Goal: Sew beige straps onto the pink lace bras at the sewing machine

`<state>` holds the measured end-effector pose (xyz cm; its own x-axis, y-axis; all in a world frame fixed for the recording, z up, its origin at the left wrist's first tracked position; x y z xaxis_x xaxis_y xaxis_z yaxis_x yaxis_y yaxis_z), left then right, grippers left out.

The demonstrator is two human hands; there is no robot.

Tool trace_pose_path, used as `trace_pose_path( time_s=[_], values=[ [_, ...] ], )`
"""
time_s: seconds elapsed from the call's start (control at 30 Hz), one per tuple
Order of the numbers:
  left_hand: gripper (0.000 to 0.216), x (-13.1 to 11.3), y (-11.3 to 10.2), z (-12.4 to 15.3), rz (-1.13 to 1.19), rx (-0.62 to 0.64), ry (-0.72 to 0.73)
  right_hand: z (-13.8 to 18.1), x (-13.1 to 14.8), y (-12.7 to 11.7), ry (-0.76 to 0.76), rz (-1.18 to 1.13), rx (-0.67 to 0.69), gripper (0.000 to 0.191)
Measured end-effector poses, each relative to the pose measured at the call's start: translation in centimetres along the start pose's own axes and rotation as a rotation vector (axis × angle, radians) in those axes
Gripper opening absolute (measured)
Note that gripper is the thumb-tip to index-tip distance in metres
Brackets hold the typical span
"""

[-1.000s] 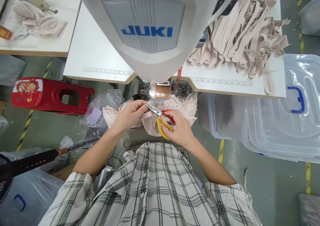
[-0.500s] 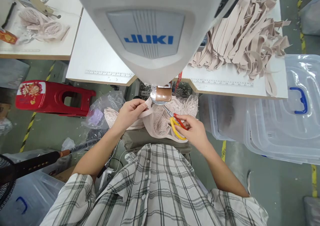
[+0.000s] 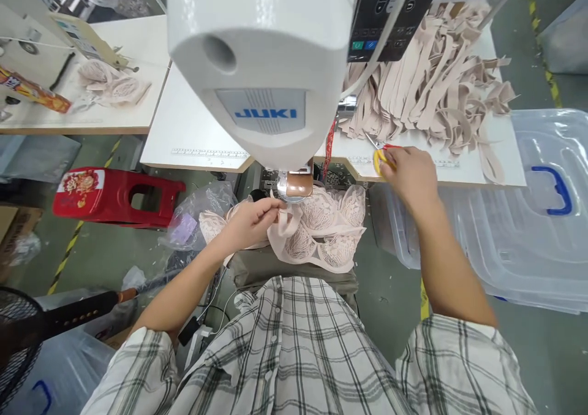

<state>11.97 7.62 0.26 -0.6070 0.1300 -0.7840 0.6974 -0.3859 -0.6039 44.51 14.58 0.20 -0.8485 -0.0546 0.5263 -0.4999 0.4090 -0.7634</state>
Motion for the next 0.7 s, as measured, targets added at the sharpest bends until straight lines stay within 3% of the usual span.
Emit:
trace_pose_path(
  time_s=[0.13,0.2,0.27,0.33,0.4,0.47,0.6,0.7],
  values=[
    [0.023,-0.2,0.3,-0.3,-0.171,0.060,0.063,3.0,3.9,0.1,0.009,-0.169,0.033,0.026],
    [0.021,-0.7,0.3,-0.5,-0.334,-0.034,0.160,6.9,7.5,1.7,-0.024,-0.289,0.244,0.025],
    [0.027,-2.1,0.9,-0.2,-0.451,-0.131,0.318,11.8,11.6,4.3,-0.105,-0.455,0.586,0.029],
    [0.034,-3.3,2.1,0.2,-0.462,-0.152,0.435,14.6,13.8,5.4,-0.115,-0.491,0.654,0.049],
    [0.038,-4.0,3.3,0.5,-0.411,-0.118,0.450,15.2,14.2,5.8,-0.042,-0.541,0.564,0.068],
    [0.038,-4.5,3.9,0.3,-0.312,-0.107,0.387,14.8,13.6,6.1,0.107,-0.697,0.468,0.071],
    [0.039,-5.2,3.8,-0.4,0.077,-0.170,0.184,12.8,11.6,5.5,0.439,-0.850,0.259,0.046],
    [0.045,-4.7,3.0,-0.7,0.250,-0.275,0.063,10.5,11.9,4.1,0.450,-0.784,0.159,0.027]
  ],
)
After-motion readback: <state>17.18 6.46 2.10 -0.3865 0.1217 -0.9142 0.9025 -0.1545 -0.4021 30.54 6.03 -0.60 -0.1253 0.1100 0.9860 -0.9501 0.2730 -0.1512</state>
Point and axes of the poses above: each hand's wrist, its own z-axis away from the middle knuckle, its own y-axis out of the palm, x = y × z, the point moved 9 cm from there along -z, towards the middle knuckle, and after that the axes turned 8 degrees about -x, right-handed, at the moved point
